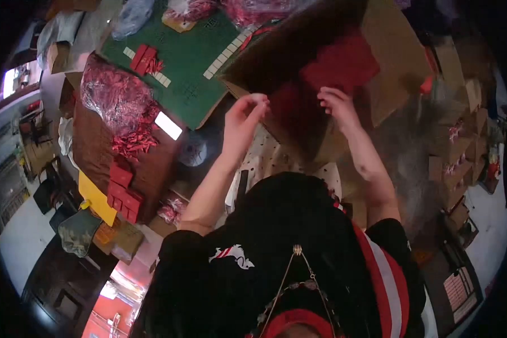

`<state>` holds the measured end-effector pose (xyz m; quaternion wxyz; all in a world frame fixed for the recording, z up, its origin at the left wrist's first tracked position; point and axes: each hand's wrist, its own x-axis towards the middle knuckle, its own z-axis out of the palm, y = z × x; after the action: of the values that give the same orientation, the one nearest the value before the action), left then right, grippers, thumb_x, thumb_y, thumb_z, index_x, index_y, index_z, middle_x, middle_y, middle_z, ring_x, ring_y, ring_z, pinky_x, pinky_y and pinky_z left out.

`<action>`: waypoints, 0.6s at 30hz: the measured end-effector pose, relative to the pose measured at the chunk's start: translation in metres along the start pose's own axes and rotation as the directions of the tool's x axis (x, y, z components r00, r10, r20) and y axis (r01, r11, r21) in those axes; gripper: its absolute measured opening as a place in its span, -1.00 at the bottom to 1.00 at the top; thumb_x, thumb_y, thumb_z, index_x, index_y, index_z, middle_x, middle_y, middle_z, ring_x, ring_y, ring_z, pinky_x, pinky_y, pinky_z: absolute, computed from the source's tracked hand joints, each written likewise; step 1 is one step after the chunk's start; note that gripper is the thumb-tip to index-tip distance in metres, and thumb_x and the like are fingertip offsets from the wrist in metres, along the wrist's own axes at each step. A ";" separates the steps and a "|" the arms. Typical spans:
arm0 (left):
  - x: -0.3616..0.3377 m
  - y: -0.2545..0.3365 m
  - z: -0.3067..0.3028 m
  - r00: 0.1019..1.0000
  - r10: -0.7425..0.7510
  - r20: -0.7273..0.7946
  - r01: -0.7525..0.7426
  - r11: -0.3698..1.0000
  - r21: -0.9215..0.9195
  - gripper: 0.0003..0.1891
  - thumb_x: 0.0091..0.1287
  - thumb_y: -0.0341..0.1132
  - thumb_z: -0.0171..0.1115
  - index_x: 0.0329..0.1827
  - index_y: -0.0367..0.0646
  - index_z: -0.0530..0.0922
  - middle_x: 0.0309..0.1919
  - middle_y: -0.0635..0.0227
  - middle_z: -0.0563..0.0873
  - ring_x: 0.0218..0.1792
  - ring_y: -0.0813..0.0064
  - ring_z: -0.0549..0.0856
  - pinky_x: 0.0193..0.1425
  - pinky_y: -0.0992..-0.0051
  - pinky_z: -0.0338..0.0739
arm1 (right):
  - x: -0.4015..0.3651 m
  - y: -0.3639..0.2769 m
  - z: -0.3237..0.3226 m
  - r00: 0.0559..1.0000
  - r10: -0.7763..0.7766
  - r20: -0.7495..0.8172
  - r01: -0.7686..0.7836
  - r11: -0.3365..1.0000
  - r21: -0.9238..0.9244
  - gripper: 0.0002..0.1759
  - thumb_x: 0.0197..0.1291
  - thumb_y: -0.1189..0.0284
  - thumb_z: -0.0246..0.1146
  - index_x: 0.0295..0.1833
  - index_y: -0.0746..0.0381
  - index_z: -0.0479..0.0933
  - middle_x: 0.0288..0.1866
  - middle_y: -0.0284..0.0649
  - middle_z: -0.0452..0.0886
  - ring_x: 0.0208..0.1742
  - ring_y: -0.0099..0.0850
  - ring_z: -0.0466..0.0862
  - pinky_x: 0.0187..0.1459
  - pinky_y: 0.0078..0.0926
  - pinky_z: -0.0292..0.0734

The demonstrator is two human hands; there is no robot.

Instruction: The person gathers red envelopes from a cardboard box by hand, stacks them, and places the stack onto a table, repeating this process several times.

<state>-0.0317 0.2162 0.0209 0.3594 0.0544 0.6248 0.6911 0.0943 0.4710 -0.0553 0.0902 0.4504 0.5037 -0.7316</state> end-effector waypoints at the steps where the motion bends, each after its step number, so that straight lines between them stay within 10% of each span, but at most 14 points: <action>1: 0.009 0.006 0.001 1.000 -0.007 0.026 0.006 1.000 0.024 -0.74 0.41 -0.33 0.18 0.07 -0.27 0.54 -0.10 0.35 0.66 -0.10 0.57 0.63 0.00 0.55 0.47 | 0.004 -0.003 -0.001 0.999 0.036 -0.003 -0.035 0.999 0.036 -0.54 0.27 0.32 0.28 0.26 0.18 0.45 -0.03 -0.37 0.60 -0.10 -0.57 0.58 -0.11 -0.52 0.48; 5: 0.038 0.007 -0.003 0.994 -0.089 0.070 0.051 0.907 0.417 -0.68 0.36 -0.26 0.27 0.11 -0.21 0.55 -0.13 0.37 0.67 -0.13 0.59 0.63 -0.05 0.53 0.50 | 0.031 -0.003 -0.014 0.995 0.094 -0.031 -0.078 0.937 0.340 -0.62 0.21 0.38 0.28 0.15 0.13 0.50 -0.12 -0.44 0.67 -0.21 -0.64 0.59 -0.21 -0.68 0.42; 10: 0.031 -0.013 0.000 1.000 -0.023 0.007 0.013 0.762 0.647 -0.61 0.31 -0.26 0.30 0.15 -0.18 0.52 -0.08 0.24 0.60 -0.11 0.42 0.66 -0.04 0.41 0.55 | 0.065 -0.002 -0.010 0.989 0.074 -0.126 -0.075 0.997 -0.001 -0.67 0.14 0.42 0.34 0.04 0.18 0.57 -0.13 -0.37 0.68 -0.12 -0.57 0.62 -0.18 -0.62 0.49; 12: 0.030 -0.010 0.012 0.999 0.013 0.051 -0.051 0.516 0.855 -0.58 0.27 -0.24 0.31 0.15 -0.19 0.51 -0.07 0.16 0.60 -0.06 0.31 0.65 -0.03 0.33 0.56 | 0.118 0.045 -0.017 0.982 -0.138 0.129 0.187 0.626 -0.757 -0.55 0.23 0.31 0.29 0.22 0.18 0.47 0.04 -0.26 0.61 0.00 -0.35 0.62 -0.01 -0.30 0.55; 14: 0.028 -0.021 0.035 0.993 0.017 0.120 -0.121 0.086 0.989 -0.54 0.20 -0.19 0.31 0.12 -0.25 0.52 -0.05 -0.01 0.59 0.00 0.02 0.60 0.00 0.16 0.56 | 0.124 0.041 -0.008 0.973 -0.149 0.174 0.224 0.451 -0.864 -0.65 0.13 0.37 0.30 0.06 0.15 0.58 -0.08 -0.17 0.67 0.02 -0.26 0.63 0.05 -0.40 0.52; 16: 0.038 -0.032 0.071 0.987 -0.107 0.123 -0.131 -0.072 0.989 -0.73 0.17 -0.28 0.26 -0.10 -0.15 0.61 -0.15 0.20 0.63 -0.12 0.19 0.63 -0.20 0.21 0.58 | 0.192 0.082 -0.018 0.984 -0.012 0.178 0.168 0.406 -0.898 -0.62 0.14 0.28 0.26 0.07 0.15 0.57 0.02 -0.12 0.64 0.09 -0.21 0.60 0.13 -0.36 0.48; 17: 0.047 -0.045 0.092 0.977 -0.185 0.108 -0.124 -0.081 0.989 -0.73 0.17 -0.29 0.23 -0.08 -0.14 0.63 -0.14 0.21 0.65 -0.09 0.19 0.63 -0.19 0.19 0.58 | 0.171 0.054 -0.005 0.865 0.095 0.492 0.500 -0.076 -0.863 -0.55 0.15 0.24 0.22 0.15 0.14 0.53 0.16 -0.08 0.57 0.16 -0.15 0.55 0.20 -0.33 0.43; 18: 0.060 -0.059 0.112 0.960 -0.263 0.096 -0.123 -0.090 0.988 -0.73 0.17 -0.30 0.20 -0.07 -0.12 0.66 -0.13 0.23 0.67 -0.06 0.20 0.64 -0.19 0.18 0.58 | 0.177 0.053 -0.002 0.855 0.103 0.508 0.516 -0.085 -0.852 -0.55 0.15 0.24 0.22 0.15 0.14 0.53 0.16 -0.08 0.57 0.16 -0.15 0.55 0.20 -0.33 0.43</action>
<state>0.0084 0.3399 -0.0306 0.3162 0.3582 0.8780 -0.0291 0.0235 0.5043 -0.2229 0.3721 -0.0146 0.9019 -0.2188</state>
